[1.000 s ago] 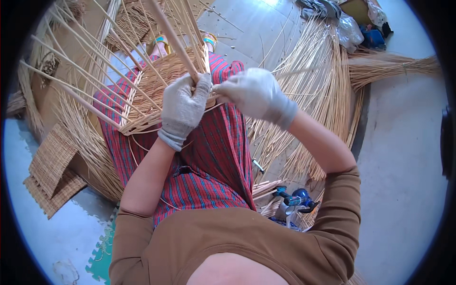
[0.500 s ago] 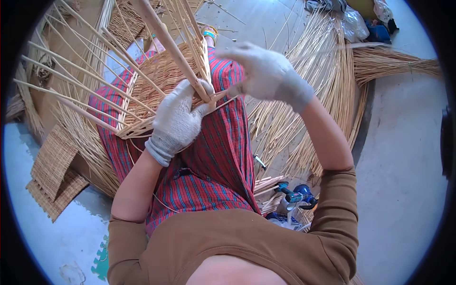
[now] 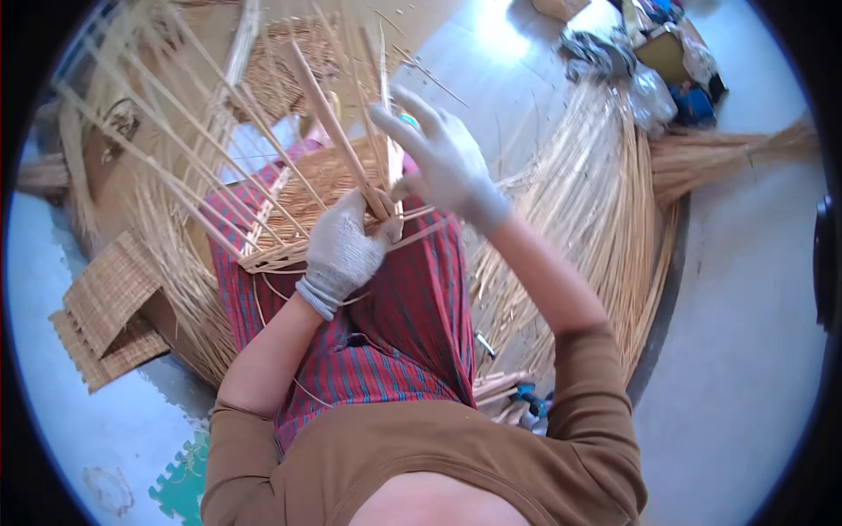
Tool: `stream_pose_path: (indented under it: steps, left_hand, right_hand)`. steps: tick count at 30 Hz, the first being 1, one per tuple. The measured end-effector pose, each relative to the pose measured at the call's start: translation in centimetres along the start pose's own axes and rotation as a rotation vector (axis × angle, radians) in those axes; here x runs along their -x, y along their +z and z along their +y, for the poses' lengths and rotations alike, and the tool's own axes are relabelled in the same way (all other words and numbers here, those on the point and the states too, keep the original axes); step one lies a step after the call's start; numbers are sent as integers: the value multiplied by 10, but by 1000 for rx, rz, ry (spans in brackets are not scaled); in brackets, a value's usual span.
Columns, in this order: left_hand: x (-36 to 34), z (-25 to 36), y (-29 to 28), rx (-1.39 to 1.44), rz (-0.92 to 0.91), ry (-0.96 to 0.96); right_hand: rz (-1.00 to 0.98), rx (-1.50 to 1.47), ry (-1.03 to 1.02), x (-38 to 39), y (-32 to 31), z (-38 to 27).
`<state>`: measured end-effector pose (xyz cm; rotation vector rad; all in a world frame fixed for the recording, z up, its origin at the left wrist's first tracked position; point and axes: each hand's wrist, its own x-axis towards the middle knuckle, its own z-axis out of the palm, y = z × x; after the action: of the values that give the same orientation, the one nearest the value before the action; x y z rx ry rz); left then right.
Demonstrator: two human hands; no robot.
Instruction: Weaving a wicker basket by hand and trimming materials with pliers.
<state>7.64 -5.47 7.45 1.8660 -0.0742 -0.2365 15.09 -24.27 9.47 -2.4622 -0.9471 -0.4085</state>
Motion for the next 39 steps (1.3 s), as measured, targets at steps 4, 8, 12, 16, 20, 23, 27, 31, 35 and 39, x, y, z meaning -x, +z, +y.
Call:
stream_pose_path:
  steps: [4,8,12,16,20,23,27,31,35,39]
  left_hand:
    - [42,19,-56,27,39,59]
    - [114,29,-83,285,-49,-58]
    - [148,21,-73,193,-88,16]
    - [130,-11,-75,91,-76,107]
    - [68,-63,-95,283,-111,-60]
    - [36,-95,-119,262,-123,-44]
    - [22,-116,-127,334,-150,-116]
    - [21,-114,-128,324,-129,-129]
    - [21,-107,-134,323,-112,-153]
    - [19,-105,-131,299,-136,-169]
  right_hand:
    - [113,-71,-566,58,-4,-70]
    - [266,159,151,83,20,-65]
    - [163,169,135,105,18,-56]
    - [242,295,245,138,24,-80]
    - [203,322,494,140,65,-96]
    - [176,247,533,131,90,-101]
    - [102,194,558,118,91,-104]
    - [61,208,532,108,71,-127]
    - [287,95,189,97,65,-155]
    - [90,123,311,71,85,-150]
